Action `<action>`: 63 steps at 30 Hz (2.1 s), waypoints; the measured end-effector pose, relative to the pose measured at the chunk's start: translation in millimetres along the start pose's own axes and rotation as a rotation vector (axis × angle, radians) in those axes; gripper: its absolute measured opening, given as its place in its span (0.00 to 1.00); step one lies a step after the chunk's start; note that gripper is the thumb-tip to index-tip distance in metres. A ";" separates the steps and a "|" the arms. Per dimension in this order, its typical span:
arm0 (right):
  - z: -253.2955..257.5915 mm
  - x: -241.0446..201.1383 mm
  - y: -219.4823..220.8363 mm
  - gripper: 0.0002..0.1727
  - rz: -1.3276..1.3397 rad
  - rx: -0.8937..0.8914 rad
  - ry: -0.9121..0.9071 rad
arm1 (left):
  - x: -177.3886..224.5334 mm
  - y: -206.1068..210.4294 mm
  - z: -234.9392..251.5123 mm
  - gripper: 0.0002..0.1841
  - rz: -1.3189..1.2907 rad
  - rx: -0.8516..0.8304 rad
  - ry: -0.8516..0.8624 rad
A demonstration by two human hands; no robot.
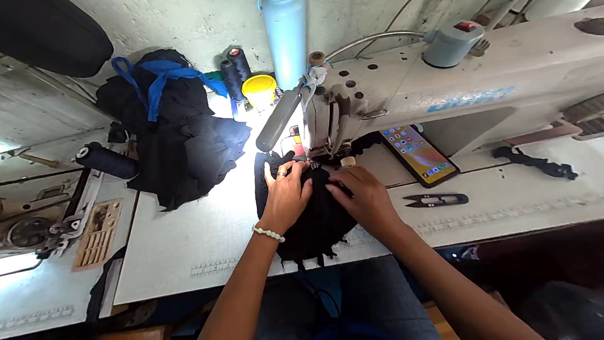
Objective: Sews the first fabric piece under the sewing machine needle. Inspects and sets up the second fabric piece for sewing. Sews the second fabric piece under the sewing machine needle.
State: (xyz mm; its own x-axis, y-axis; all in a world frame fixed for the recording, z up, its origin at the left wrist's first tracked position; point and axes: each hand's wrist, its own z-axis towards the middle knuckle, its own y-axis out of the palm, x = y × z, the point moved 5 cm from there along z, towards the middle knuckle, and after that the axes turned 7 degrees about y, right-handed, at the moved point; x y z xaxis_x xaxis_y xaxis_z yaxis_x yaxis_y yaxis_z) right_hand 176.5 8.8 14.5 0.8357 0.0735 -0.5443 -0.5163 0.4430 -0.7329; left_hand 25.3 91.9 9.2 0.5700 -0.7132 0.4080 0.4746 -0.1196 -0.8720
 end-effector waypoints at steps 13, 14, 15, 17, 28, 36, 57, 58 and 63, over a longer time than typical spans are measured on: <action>7.2 -8.1 -6.5 0.13 0.471 -0.232 0.461 | 5.9 0.6 6.8 0.12 -0.082 0.124 0.005; 11.0 -7.9 -5.8 0.14 0.634 -0.291 0.572 | 7.9 -0.4 10.4 0.13 -0.053 0.116 -0.014; 13.7 -8.3 -5.0 0.15 0.784 -0.329 0.669 | 10.5 -0.9 14.1 0.13 -0.018 0.117 -0.033; 16.2 -9.0 -3.3 0.18 0.956 -0.341 0.765 | 15.5 0.5 19.3 0.13 0.069 0.161 -0.042; 17.7 -7.3 -12.8 0.07 0.127 -0.049 0.185 | -1.7 -4.6 21.1 0.01 -0.136 0.163 0.158; -9.2 -4.8 2.7 0.21 0.247 -0.084 0.244 | -3.8 -0.5 21.3 0.04 -0.096 0.155 0.198; 20.8 -12.9 2.5 0.16 0.328 -0.162 0.282 | 17.5 -2.0 15.6 0.06 0.126 0.137 0.074; 20.8 -12.1 3.7 0.17 0.334 -0.161 0.261 | 16.0 -1.8 14.9 0.05 0.114 0.146 0.082; 24.0 -11.0 4.6 0.16 0.124 -0.101 0.121 | 5.4 -5.1 15.0 0.07 0.040 0.108 0.119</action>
State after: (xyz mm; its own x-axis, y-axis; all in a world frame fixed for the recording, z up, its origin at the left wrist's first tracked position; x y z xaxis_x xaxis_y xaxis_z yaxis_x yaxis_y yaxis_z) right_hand 169.3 31.5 26.9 0.7390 0.0111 -0.6737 -0.6351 0.3453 -0.6910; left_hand 36.1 98.9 19.9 0.5093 -0.7935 0.3333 0.5266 -0.0190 -0.8499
